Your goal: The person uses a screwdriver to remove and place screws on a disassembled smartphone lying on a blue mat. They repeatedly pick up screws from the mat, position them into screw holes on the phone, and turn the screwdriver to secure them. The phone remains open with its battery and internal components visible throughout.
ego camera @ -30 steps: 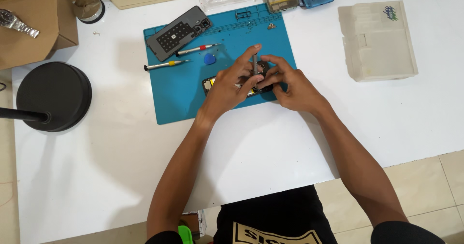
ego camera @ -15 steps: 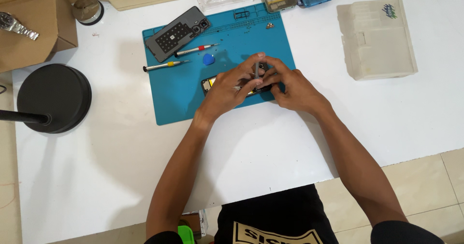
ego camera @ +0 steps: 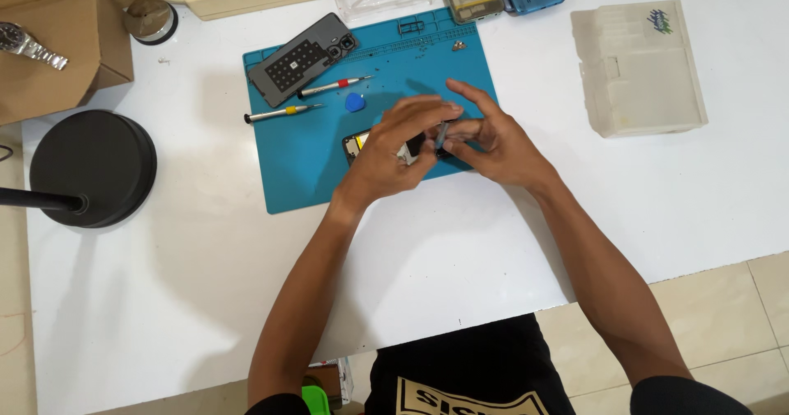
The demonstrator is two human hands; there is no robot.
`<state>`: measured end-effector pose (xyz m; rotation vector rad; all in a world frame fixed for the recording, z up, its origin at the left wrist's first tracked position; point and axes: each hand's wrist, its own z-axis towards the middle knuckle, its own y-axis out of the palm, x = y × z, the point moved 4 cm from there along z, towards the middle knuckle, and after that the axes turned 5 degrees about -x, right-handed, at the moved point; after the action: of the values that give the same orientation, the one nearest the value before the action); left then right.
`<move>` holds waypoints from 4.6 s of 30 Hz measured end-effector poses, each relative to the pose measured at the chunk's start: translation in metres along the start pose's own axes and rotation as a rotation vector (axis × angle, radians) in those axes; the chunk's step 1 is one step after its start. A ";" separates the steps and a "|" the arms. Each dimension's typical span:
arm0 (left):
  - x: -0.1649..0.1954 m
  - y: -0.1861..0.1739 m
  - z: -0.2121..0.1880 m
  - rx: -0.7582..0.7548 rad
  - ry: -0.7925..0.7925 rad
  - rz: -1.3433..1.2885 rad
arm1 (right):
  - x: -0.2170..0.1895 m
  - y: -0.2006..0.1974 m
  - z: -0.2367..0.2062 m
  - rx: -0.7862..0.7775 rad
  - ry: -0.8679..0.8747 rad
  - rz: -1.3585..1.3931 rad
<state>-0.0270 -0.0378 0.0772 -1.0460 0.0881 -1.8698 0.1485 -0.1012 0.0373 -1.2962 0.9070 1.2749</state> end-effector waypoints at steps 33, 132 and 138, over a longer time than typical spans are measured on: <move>-0.022 0.009 -0.012 -0.099 -0.421 -0.068 | 0.026 0.002 0.010 -0.004 0.222 -0.690; -0.024 0.010 -0.025 -0.078 -0.317 -0.245 | 0.019 -0.045 0.114 0.104 0.065 -1.069; -0.022 0.008 -0.022 -0.086 -0.321 -0.146 | 0.021 -0.043 0.118 0.083 0.009 -1.053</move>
<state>-0.0334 -0.0331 0.0459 -1.4325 -0.0987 -1.8145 0.1723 0.0239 0.0386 -1.4036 0.1727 0.3917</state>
